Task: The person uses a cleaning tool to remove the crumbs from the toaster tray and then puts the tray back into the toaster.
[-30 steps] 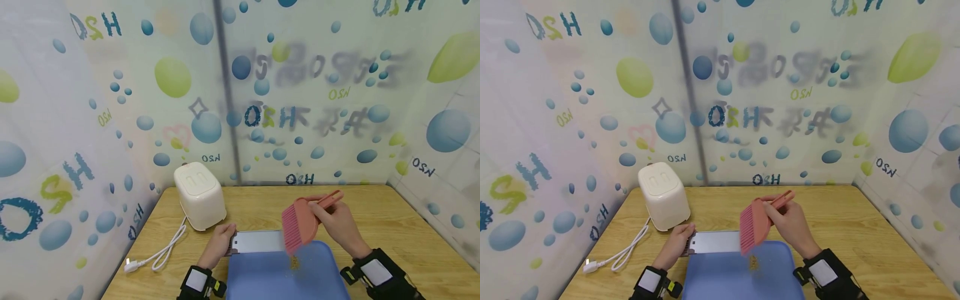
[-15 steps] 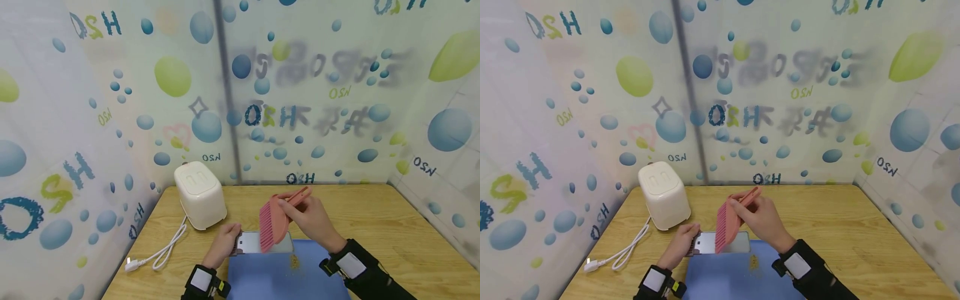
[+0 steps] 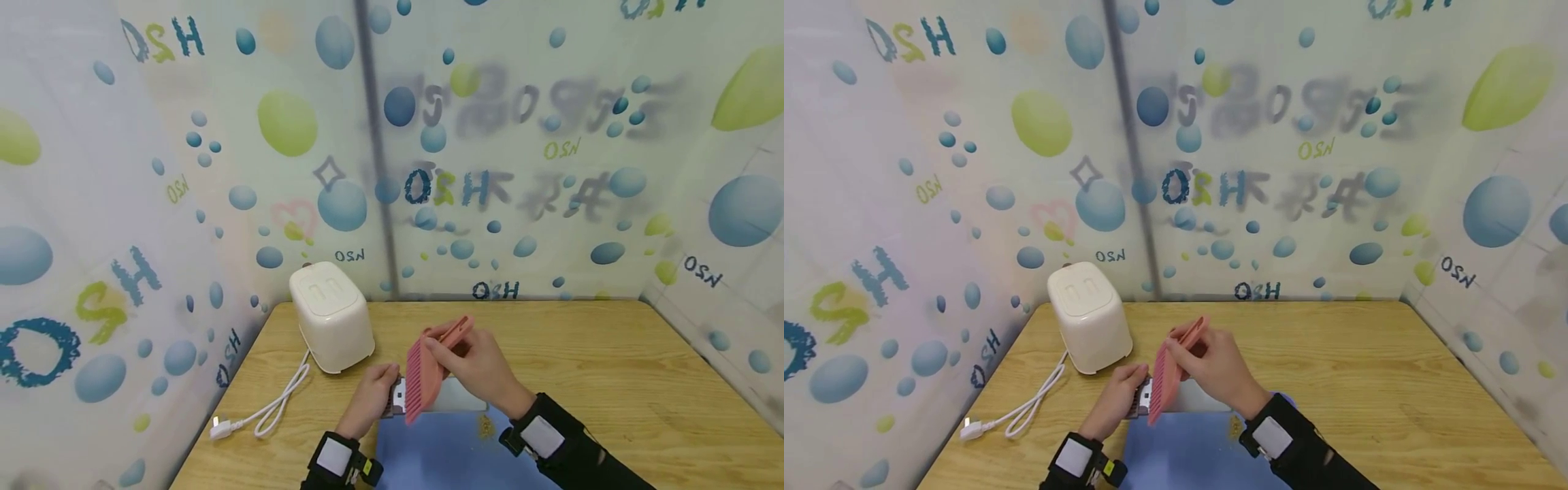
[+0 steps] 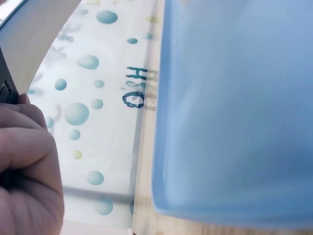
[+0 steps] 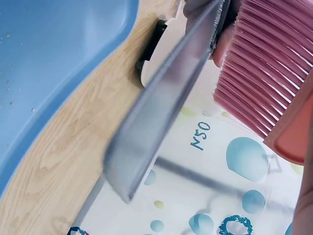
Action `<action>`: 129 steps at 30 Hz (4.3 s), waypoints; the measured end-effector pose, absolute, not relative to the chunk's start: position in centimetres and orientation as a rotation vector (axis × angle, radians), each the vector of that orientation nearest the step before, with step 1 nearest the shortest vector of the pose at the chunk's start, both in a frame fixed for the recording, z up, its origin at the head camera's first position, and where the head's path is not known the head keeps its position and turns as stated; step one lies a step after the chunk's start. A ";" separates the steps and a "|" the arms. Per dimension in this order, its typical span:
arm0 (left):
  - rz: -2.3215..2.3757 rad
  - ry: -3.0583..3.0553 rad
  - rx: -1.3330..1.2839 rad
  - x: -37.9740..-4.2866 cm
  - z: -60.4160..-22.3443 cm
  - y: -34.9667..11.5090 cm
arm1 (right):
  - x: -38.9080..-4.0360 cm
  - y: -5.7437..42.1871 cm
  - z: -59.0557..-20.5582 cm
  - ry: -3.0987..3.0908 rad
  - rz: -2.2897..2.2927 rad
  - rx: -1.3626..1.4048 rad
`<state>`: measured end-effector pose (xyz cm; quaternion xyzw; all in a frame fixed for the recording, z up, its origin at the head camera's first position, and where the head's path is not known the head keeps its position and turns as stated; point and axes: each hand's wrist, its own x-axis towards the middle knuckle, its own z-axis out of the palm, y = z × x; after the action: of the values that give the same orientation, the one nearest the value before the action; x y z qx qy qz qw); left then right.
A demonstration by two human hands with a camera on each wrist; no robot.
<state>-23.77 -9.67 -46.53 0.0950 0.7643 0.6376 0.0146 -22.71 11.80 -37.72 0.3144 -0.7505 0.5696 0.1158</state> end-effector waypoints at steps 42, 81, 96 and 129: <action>2.001 2.360 0.286 -23.4 -47.1 -9.8 | -22.5 14.2 -40.5 -2.303 1.615 0.685; 2.005 2.327 0.275 -23.3 -47.3 -9.9 | -21.7 17.5 -41.1 -2.323 1.563 0.480; 2.017 2.279 0.247 -23.2 -47.0 -10.3 | -21.6 18.7 -41.2 -2.318 1.467 0.408; 2.017 2.292 0.192 -23.3 -47.3 -10.4 | -21.6 20.1 -41.0 -2.301 1.209 0.299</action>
<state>-23.33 -10.44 -47.33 0.0627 0.7486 0.6588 0.0410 -21.58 20.13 -40.98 0.1103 -0.8494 0.4462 0.2594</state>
